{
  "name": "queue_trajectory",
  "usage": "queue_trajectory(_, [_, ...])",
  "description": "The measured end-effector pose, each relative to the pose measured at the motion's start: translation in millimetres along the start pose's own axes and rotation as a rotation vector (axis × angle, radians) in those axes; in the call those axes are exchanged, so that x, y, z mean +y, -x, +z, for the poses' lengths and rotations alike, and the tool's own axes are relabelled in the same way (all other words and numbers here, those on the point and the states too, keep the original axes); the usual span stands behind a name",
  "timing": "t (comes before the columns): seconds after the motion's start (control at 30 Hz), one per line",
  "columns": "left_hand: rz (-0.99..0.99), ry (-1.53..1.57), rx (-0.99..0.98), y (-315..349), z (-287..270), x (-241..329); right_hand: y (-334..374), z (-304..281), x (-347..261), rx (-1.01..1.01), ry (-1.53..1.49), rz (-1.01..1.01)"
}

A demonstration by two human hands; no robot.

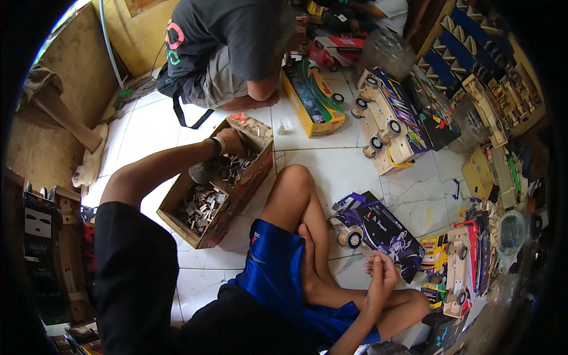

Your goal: The person sits on the floor and assembles wooden toy vehicles by inserting small wooden pegs into pre-drilled holes and tapping them with a hammer. They handle several different toy models, including a purple bus, a red car, and a black bus, working on each one individually.

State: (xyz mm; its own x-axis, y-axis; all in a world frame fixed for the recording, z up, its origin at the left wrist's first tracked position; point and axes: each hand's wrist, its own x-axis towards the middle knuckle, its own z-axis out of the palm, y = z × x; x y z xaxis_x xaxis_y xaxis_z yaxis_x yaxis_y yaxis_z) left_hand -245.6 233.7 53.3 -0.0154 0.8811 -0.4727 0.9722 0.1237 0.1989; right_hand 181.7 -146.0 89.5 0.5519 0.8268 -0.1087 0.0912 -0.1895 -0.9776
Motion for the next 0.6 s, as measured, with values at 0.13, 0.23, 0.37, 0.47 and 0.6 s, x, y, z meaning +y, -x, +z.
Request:
queue_trajectory(0.13, [0.493,-0.145,-0.097,29.8,-39.0,-9.1,9.8,-8.3,-0.9,0.033,-0.014,0.039])
queue_trajectory(0.23, [0.363,0.371,-0.138,84.0,-58.0,-10.9,13.7,-11.6,1.2,0.079,-0.051,0.062])
queue_trajectory(0.37, [0.488,0.708,-0.186,142.8,-66.4,7.6,11.6,-4.3,-1.1,0.063,-0.079,0.094])
queue_trajectory(0.47, [0.547,0.982,-0.350,172.8,-50.1,24.6,7.4,9.1,-8.8,-0.008,-0.090,0.067])
queue_trajectory(0.6, [0.508,1.485,-0.712,203.4,-5.1,54.2,4.7,42.3,-23.6,-0.118,-0.183,0.029])
